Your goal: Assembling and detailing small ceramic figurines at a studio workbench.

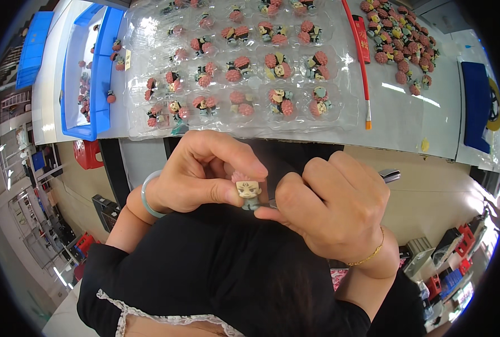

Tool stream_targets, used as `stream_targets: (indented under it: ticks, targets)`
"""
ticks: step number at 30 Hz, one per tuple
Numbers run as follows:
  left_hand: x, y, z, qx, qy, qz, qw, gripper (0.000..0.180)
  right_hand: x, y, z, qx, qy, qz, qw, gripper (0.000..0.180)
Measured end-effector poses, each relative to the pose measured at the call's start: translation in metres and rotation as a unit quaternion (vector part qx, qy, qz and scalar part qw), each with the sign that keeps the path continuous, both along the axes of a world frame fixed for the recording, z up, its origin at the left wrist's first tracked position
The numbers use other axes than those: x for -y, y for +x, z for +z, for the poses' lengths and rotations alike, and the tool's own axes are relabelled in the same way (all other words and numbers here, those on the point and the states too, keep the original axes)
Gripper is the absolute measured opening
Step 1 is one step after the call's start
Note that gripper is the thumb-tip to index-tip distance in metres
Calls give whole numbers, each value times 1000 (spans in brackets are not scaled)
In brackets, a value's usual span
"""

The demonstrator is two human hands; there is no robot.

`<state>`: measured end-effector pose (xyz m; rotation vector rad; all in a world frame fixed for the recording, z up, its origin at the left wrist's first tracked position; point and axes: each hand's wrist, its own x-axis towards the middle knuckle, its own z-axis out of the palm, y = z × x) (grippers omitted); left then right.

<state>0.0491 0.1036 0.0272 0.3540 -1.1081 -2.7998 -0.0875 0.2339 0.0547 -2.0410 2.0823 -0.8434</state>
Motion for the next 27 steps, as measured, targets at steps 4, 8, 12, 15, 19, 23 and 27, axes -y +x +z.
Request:
stream_targets:
  ticks: [4, 8, 12, 15, 19, 23, 27]
  targets:
    - [0, 2, 0, 10, -18, -2, 1000, 30, -1, 4, -1, 15, 11, -16, 1000, 28]
    - [-1, 1, -1, 14, -43, 14, 999, 30, -2, 6, -2, 37, 29, -39, 998, 27]
    - [-2, -1, -1, 8, -24, 9, 1000, 29, -2, 3, 0, 27, 15, -39, 999, 26]
    - [0, -1, -7, -29, -34, -26, 999, 28, -7, 0, 5, -6, 31, -39, 999, 25]
    - [-6, 1, -8, -55, -37, 6, 998, 30, -5, -2, -5, 74, 30, -29, 996, 26]
    - [-7, -2, -16, -43, -49, 29, 997, 29, -24, -28, -15, 106, -90, -219, 966, 26]
    - [-2, 4, -11, -12, -85, 79, 993, 31, -95, -148, -9, 14, -161, -575, 802, 12]
